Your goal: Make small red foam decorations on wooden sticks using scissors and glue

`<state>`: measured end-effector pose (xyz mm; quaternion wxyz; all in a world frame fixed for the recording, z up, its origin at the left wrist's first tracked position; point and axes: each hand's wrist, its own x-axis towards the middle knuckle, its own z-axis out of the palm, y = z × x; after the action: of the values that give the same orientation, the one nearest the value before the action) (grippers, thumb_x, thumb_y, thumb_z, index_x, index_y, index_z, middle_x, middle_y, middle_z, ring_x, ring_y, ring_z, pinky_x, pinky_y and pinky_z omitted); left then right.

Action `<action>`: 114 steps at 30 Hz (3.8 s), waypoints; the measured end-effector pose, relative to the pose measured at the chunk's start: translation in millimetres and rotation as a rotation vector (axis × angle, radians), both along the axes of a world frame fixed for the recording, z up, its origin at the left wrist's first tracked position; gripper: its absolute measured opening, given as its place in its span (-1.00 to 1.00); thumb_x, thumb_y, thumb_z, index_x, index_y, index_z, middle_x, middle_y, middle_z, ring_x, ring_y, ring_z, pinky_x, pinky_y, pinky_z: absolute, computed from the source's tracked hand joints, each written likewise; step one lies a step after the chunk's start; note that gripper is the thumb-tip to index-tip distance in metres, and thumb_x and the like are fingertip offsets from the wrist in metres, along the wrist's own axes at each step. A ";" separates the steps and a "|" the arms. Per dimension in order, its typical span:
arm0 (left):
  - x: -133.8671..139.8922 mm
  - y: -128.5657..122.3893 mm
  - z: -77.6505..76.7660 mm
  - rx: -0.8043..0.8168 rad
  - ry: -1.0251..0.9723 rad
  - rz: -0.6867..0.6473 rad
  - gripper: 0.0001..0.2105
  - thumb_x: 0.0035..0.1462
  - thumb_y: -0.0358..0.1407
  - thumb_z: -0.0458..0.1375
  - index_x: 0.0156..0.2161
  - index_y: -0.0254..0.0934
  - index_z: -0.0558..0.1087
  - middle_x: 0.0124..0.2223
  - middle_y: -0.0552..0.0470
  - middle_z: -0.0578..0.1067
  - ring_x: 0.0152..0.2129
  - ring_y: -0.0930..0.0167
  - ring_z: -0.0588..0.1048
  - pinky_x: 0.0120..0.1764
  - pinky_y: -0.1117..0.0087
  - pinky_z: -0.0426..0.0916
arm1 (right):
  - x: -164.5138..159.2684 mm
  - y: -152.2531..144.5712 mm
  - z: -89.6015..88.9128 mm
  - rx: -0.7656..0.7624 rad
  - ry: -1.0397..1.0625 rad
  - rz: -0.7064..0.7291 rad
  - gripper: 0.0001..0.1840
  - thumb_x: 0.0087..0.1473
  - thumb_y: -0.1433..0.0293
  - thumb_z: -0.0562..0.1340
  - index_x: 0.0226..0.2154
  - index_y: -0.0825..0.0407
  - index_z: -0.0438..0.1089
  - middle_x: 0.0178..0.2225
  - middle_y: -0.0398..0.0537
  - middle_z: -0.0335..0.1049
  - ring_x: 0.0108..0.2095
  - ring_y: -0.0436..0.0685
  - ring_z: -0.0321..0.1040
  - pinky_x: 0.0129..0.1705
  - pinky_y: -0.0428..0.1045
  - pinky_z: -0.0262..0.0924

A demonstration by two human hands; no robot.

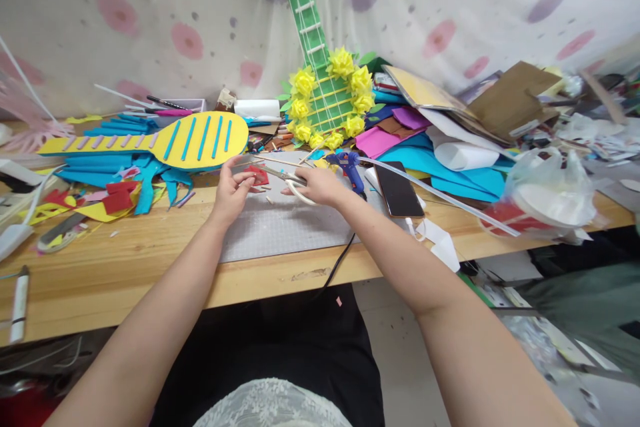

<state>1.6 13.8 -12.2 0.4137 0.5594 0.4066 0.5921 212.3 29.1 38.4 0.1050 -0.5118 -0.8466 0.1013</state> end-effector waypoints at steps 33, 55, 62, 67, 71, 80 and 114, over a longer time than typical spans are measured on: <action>-0.1 0.7 2.6 -0.071 -0.294 -0.234 -0.46 -0.02 -0.24 0.19 0.08 -0.20 0.17 -0.50 0.14 0.42 -0.57 0.54 0.39 -0.39 0.48 0.33 | -6.8 -4.9 -0.9 0.082 -0.027 0.114 -0.52 -0.07 -0.06 0.10 -0.46 0.04 0.28 -0.48 -0.10 0.33 -0.49 0.00 0.14 -0.48 -0.12 -0.21; 5.2 -3.6 9.4 -0.110 -0.404 -0.276 -0.56 -0.02 -0.32 0.17 0.01 -0.21 0.22 -0.58 0.21 0.24 -0.64 0.58 0.22 -0.42 0.47 0.29 | -6.2 -2.2 -0.9 0.016 0.047 0.127 -0.50 -0.14 -0.09 0.14 -0.48 0.04 0.27 -0.52 -0.15 0.27 -0.51 -0.03 0.08 -0.48 -0.13 -0.20; 4.6 -3.6 9.5 -0.126 -0.393 -0.262 -0.55 -0.02 -0.35 0.14 0.02 -0.22 0.21 -0.60 0.23 0.20 -0.66 0.59 0.20 -0.42 0.48 0.29 | -7.9 -1.3 -5.1 0.057 0.045 0.139 -0.51 -0.10 -0.08 0.10 -0.52 0.04 0.27 -0.57 -0.17 0.22 -0.55 -0.05 0.02 -0.50 -0.12 -0.23; 4.7 -2.8 9.3 -0.132 -0.397 -0.257 -0.60 0.01 -0.33 0.13 0.00 -0.20 0.23 -0.59 0.23 0.21 -0.67 0.59 0.19 -0.44 0.48 0.29 | -5.8 0.2 -5.2 0.043 0.062 0.108 -0.49 -0.09 -0.08 0.09 -0.56 0.05 0.25 -0.59 -0.18 0.20 -0.55 -0.05 0.01 -0.49 -0.12 -0.22; 3.7 -2.3 8.7 -0.109 -0.377 -0.230 -0.54 -0.01 -0.29 0.17 0.03 -0.19 0.20 -0.56 0.20 0.30 -0.60 0.56 0.30 -0.40 0.48 0.30 | -5.3 -2.3 -3.3 -0.002 0.073 0.050 -0.50 -0.07 -0.07 0.08 -0.48 0.04 0.27 -0.50 -0.14 0.28 -0.51 -0.03 0.09 -0.48 -0.13 -0.18; 2.2 -1.6 7.6 -0.099 -0.365 -0.198 -0.46 -0.10 -0.22 0.25 0.02 -0.18 0.22 -0.42 0.12 0.43 -0.56 0.55 0.37 -0.39 0.49 0.31 | -9.5 -7.0 -4.3 0.044 0.008 0.094 -0.49 -0.08 -0.09 0.07 -0.42 0.04 0.28 -0.45 -0.09 0.34 -0.48 0.00 0.13 -0.48 -0.12 -0.17; -12.8 9.0 12.7 -0.029 -0.145 0.151 -0.61 -0.22 -0.42 0.25 -0.20 -0.27 0.30 -0.38 0.08 0.45 -0.41 0.47 0.44 -0.31 0.42 0.34 | -11.2 -2.2 -46.3 0.136 0.062 -0.480 -0.58 0.02 0.03 0.04 -0.32 0.03 0.29 -0.31 0.07 0.43 -0.30 0.22 0.34 -0.37 0.00 0.04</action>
<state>-11.2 22.8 0.5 0.4045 0.4769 0.4252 0.6543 201.1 26.9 -7.9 0.1861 -0.6865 -0.7022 0.0319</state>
